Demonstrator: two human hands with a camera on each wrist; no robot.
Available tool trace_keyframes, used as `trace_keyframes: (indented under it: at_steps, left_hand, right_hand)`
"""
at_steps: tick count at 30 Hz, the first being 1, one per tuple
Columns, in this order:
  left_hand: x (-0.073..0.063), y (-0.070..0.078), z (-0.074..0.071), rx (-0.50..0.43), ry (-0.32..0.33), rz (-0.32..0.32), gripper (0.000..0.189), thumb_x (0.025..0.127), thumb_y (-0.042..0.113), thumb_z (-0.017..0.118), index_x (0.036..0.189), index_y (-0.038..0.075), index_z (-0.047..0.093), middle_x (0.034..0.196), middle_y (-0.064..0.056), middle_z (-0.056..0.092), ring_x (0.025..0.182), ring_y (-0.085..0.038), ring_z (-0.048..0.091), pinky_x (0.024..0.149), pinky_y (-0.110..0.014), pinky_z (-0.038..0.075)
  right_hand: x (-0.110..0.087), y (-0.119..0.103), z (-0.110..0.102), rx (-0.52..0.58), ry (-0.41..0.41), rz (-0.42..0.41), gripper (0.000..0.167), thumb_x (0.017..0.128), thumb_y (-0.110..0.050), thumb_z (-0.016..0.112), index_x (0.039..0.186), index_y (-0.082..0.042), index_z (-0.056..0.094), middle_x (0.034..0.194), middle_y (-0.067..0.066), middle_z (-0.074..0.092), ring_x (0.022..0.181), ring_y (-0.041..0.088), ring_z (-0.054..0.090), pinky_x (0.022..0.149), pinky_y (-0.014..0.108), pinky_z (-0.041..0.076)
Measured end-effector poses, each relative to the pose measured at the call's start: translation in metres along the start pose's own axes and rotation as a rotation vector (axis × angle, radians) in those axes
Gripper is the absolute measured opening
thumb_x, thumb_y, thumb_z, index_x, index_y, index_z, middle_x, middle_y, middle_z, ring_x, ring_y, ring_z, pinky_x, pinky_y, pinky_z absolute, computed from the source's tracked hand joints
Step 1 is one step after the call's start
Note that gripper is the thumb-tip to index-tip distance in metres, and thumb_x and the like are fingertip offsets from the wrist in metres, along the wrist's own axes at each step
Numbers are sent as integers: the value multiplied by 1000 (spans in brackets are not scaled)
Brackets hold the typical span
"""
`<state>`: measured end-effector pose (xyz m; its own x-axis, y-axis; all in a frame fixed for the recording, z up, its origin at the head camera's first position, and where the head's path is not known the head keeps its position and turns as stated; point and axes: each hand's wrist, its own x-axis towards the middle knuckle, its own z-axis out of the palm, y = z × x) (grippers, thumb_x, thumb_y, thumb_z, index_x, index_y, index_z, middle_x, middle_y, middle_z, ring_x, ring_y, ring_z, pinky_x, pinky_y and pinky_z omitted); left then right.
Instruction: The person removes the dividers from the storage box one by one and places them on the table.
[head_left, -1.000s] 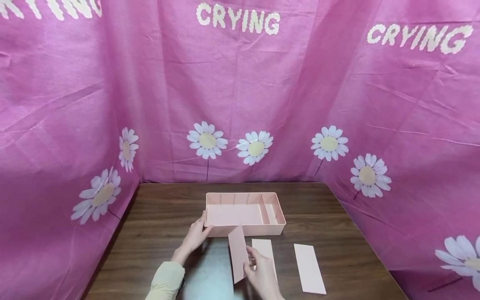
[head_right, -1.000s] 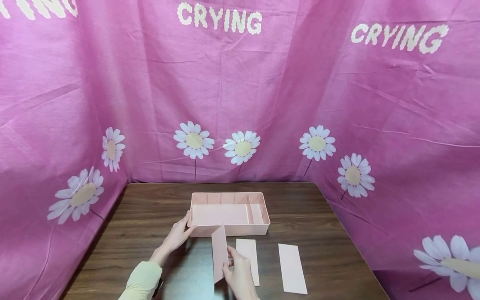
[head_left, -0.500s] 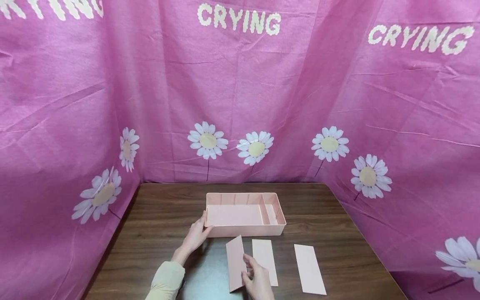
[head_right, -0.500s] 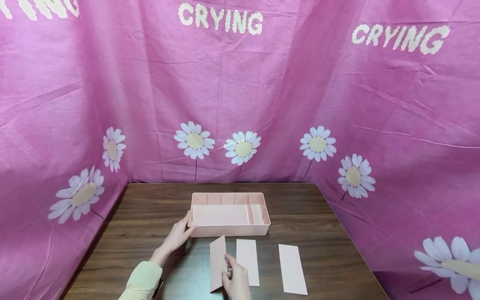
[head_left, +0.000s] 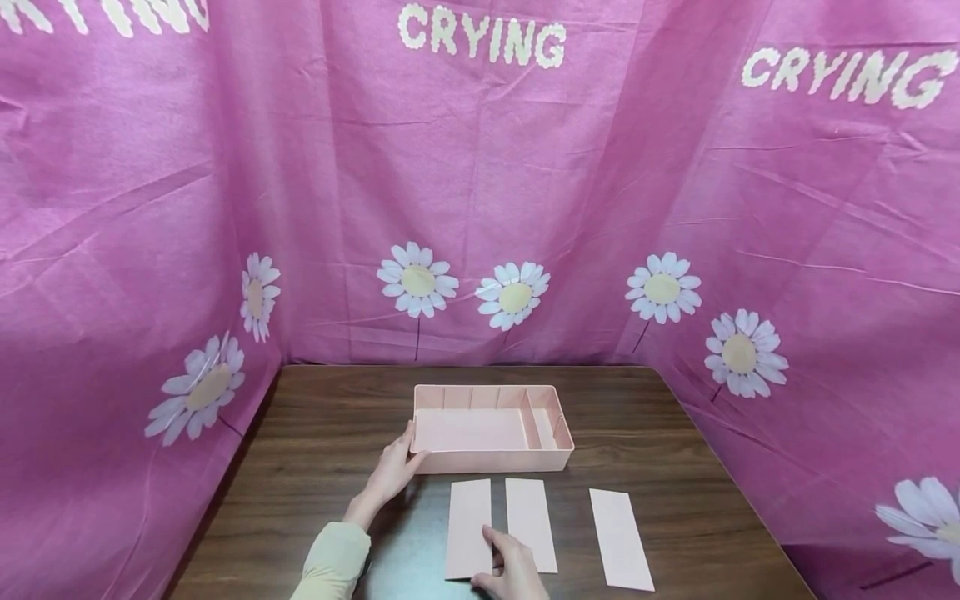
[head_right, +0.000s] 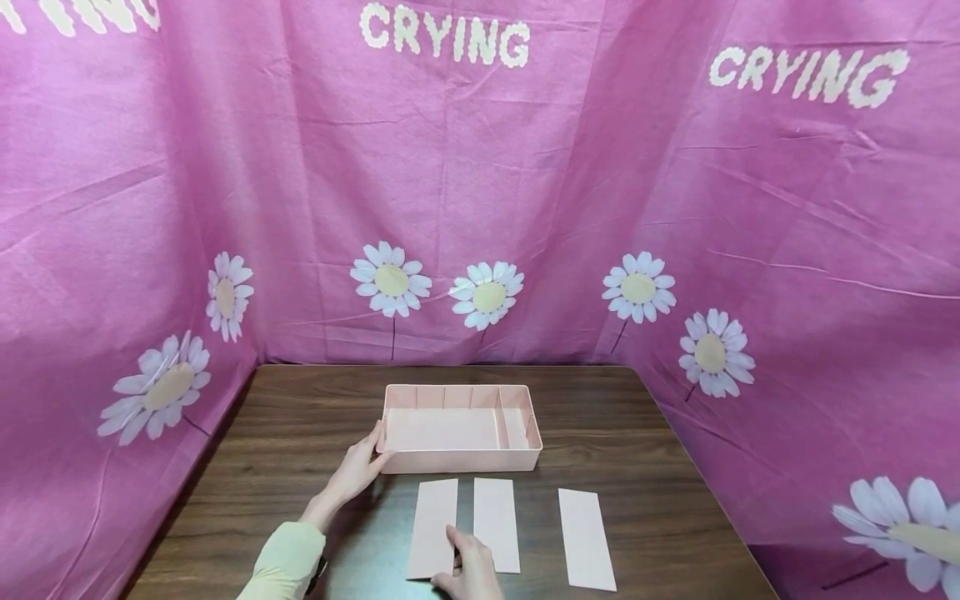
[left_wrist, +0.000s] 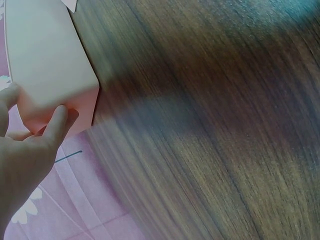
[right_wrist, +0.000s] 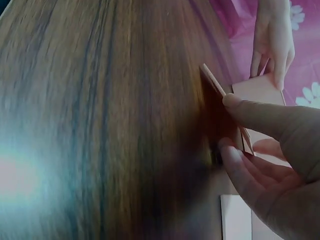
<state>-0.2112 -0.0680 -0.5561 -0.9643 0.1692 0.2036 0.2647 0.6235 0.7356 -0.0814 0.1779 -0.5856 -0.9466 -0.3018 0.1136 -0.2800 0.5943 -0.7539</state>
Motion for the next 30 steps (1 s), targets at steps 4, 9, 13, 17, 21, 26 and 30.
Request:
trace_keyframes:
  at_steps: [4,9,13,17,21,26,30]
  left_hand:
    - [0,1,0,2,0,5,64,96,12,63,145,-17,34,144,-38,44,130,-48,51,106,-57,44]
    - [-1,1,-1,-14,-1,-14,65,96,13,63,146,-16,33,144,-38,44,131,-48,50,108,-56,43]
    - [0,1,-1,-7,6,-4,65,96,12,63,146,-17,32,141,-39,46,129,-49,52,106,-57,44]
    - [-1,1,-1,2,2,-9,65,96,12,63,146,-17,32,141,-39,47,128,-49,52,106,-57,45]
    - [-1,1,-1,5,-6,-16,65,96,12,63,145,-18,32,142,-39,46,129,-49,52,106,-58,44]
    - [0,2,-2,-3,-10,-26,66,97,13,63,146,-17,32,143,-38,45,130,-49,51,107,-57,44]
    - [1,3,-2,5,-7,-24,66,96,13,63,146,-16,32,142,-39,46,129,-49,51,106,-57,44]
  right_hand:
    - [-3,6,-4,-142,-28,-114,63,78,-21,84,125,13,60,93,9,66,77,-3,53,63,17,50]
    - [-8,12,-1,-450,40,-275,60,82,-39,78,122,4,66,95,6,68,81,9,61,66,23,52]
    - [-11,15,5,-577,122,-324,56,81,-44,77,118,-4,70,95,4,68,79,14,62,62,22,51]
    - [-12,18,9,-609,171,-345,51,75,-40,81,115,-9,71,95,2,67,79,12,59,61,20,50]
    - [-13,17,10,-612,144,-312,49,74,-37,81,114,-11,71,97,1,66,79,11,57,59,20,49]
    - [-14,16,11,-650,140,-298,48,72,-38,82,111,-13,73,98,1,66,79,11,57,60,19,50]
    - [-15,15,12,-674,156,-304,40,72,-38,82,105,-15,73,99,1,66,78,12,57,59,19,50]
